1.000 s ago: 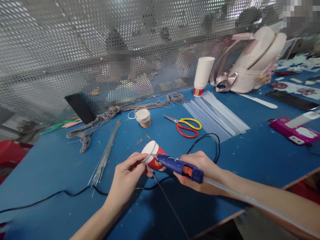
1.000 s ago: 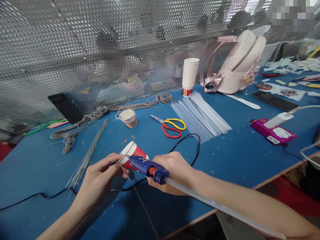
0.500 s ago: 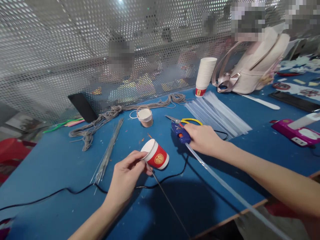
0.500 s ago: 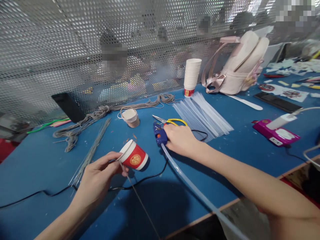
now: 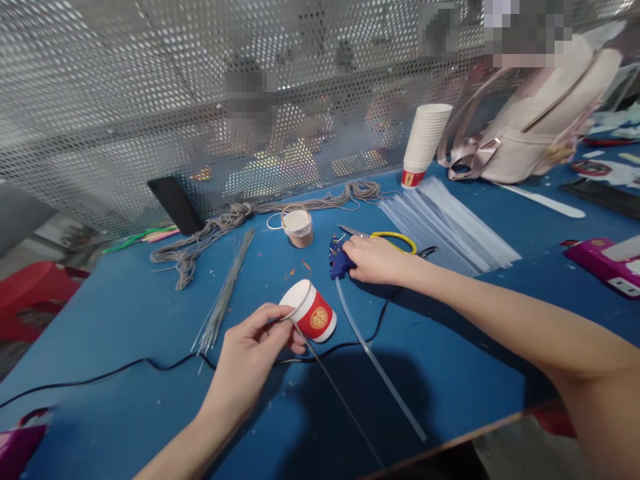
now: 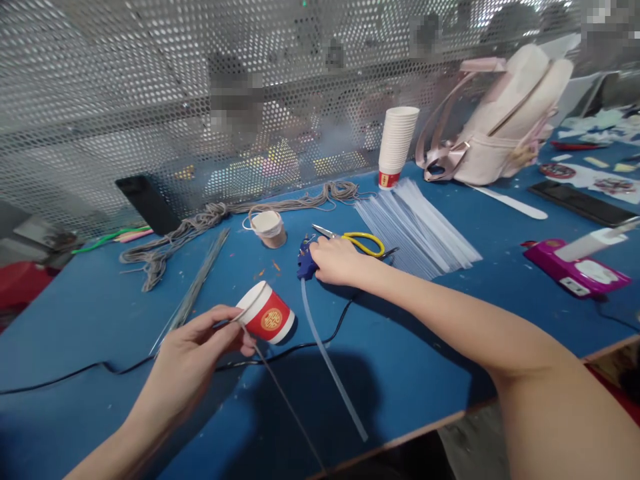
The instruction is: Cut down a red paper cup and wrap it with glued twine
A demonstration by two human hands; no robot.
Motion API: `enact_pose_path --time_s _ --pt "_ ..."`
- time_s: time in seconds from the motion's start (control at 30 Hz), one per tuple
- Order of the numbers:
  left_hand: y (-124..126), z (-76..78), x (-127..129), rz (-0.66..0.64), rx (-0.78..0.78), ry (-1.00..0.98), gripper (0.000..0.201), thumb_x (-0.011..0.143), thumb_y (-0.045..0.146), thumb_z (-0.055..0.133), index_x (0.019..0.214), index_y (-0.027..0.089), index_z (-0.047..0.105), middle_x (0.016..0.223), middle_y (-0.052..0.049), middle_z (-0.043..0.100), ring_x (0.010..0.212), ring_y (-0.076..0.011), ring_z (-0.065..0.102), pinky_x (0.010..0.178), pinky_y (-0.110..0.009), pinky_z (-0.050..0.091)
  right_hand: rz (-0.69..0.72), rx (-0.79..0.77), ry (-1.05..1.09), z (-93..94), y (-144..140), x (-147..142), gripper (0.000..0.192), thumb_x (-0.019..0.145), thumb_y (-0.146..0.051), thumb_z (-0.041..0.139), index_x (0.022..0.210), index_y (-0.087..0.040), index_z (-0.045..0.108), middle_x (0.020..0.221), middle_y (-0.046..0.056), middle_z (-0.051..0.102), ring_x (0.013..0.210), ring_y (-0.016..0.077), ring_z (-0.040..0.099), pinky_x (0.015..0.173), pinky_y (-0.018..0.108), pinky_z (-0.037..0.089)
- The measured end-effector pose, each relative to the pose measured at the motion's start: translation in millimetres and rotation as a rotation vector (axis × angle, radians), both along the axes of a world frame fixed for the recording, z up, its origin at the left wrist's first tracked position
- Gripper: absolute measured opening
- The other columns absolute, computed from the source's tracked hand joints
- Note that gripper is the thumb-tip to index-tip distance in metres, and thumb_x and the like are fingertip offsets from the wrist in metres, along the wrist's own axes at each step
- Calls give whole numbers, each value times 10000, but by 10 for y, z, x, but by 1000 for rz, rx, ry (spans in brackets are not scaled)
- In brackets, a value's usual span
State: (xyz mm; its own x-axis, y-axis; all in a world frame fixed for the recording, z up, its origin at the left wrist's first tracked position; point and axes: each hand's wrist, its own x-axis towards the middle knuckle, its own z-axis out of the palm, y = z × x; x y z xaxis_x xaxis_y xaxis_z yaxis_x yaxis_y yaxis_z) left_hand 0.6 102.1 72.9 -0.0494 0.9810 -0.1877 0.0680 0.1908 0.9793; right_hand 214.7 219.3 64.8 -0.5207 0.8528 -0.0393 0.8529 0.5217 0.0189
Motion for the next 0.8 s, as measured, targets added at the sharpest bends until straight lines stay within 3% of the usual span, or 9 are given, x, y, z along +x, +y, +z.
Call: enact_pose_path --time_s 0.1,0.17,0.3,0.37,0.67,0.8 --pt "-13 7 -13 3 -17 -4 115 749 262 674 805 161 669 598 2 676 535 -142 647 571 -253 546 1 74 36 50 -128 14 305 840 -279 563 1066 -81 615 1079 192 625 968 322 589 770 394 436" --pt "-8 21 -3 4 -17 -6 124 745 270 683 799 159 672 601 0 679 532 -144 648 571 -255 545 69 226 159 86 -282 -11 247 893 -255 500 1027 -94 631 1056 173 629 948 292 565 769 386 398" --pt "21 41 33 -4 -11 9 137 726 267 702 802 154 682 592 -2 683 525 -146 650 574 -245 537 487 410 461 78 -634 -128 235 942 -238 440 867 -156 647 837 68 639 756 186 497 691 328 319" --pt "32 42 44 -9 3 21 119 721 252 702 797 161 688 587 6 681 522 -140 649 575 -233 529 573 464 559 37 -755 -193 215 937 -196 454 836 -172 642 760 24 622 705 160 457 672 314 291" --pt "39 17 46 -26 2 58 52 736 235 678 769 203 705 591 39 683 543 -113 639 568 -187 502 576 586 711 -55 -811 -310 337 966 -167 413 729 -190 652 645 -22 589 643 131 406 670 300 276" --pt "52 12 58 -39 20 45 40 723 227 685 746 208 712 623 42 685 544 -104 628 553 -178 496 591 616 727 -61 -818 -315 280 928 -157 493 700 -194 652 622 -34 574 627 121 410 674 295 281"
